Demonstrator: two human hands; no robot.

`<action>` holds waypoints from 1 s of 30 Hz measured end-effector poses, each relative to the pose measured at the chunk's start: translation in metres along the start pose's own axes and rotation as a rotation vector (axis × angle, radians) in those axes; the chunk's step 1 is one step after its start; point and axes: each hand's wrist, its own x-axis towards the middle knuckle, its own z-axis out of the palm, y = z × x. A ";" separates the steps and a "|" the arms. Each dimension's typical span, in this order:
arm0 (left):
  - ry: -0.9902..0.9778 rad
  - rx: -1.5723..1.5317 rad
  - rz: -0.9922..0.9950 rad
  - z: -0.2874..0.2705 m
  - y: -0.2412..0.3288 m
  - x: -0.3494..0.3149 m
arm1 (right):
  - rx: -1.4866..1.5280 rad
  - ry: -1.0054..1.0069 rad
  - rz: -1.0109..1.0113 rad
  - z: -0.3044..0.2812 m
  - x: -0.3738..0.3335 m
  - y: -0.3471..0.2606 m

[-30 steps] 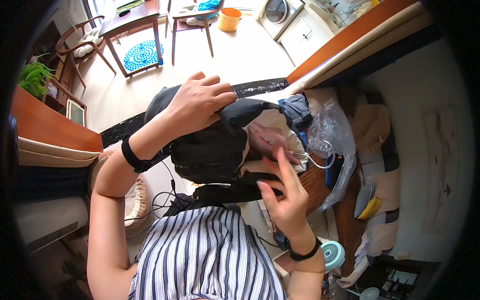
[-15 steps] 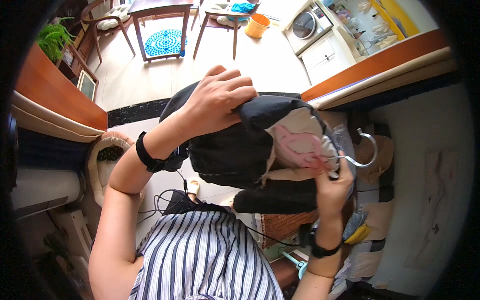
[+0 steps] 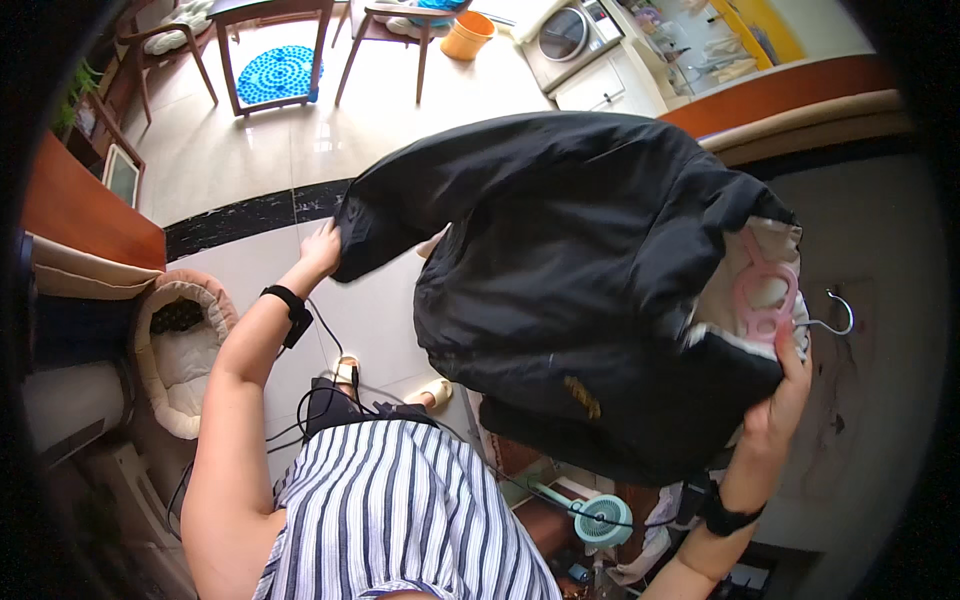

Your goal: The person hangs a white garment on a clothing rack, then zips up a black jacket and puts it into a plastic bag before hanging it on the rack.

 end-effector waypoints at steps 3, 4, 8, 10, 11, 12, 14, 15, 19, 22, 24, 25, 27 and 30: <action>0.612 -0.439 0.197 -0.113 0.098 0.018 | 0.025 0.085 0.043 -0.002 0.011 0.013; 0.750 -0.594 0.304 -0.152 0.132 0.013 | 0.025 0.070 0.026 0.007 0.017 0.024; 0.445 -0.774 0.911 -0.175 0.242 -0.068 | 0.129 0.105 0.088 0.038 0.035 0.042; -0.040 -0.623 1.088 -0.070 0.229 -0.063 | 0.079 0.221 0.014 0.034 0.052 0.045; -0.235 -0.274 1.000 -0.016 0.185 -0.051 | 0.082 0.228 0.005 0.027 0.056 0.045; -0.375 -0.171 0.891 0.031 0.124 -0.040 | 0.114 0.215 0.026 0.022 0.061 0.044; -0.595 -0.163 0.659 0.011 0.108 -0.025 | 0.133 0.298 0.041 0.002 0.064 0.052; -0.653 -0.259 0.546 -0.045 0.133 -0.015 | 0.124 0.341 0.039 -0.012 0.059 0.051; 0.274 -0.850 0.771 -0.164 0.221 -0.026 | 0.315 0.305 0.053 0.020 0.084 0.091; 0.241 -0.789 1.105 -0.170 0.270 -0.090 | 0.364 0.450 0.068 0.059 0.102 0.112; -0.359 -0.660 0.949 -0.110 0.253 -0.097 | 0.330 0.511 0.049 0.071 0.102 0.120; -0.829 -0.437 0.755 -0.076 0.222 -0.088 | 0.356 0.469 0.079 0.046 0.109 0.126; -0.846 -0.033 0.995 0.004 0.121 -0.066 | 0.383 0.448 0.089 0.044 0.111 0.129; -0.885 -0.421 0.483 -0.042 0.104 -0.056 | 0.423 0.554 0.018 0.025 0.135 0.156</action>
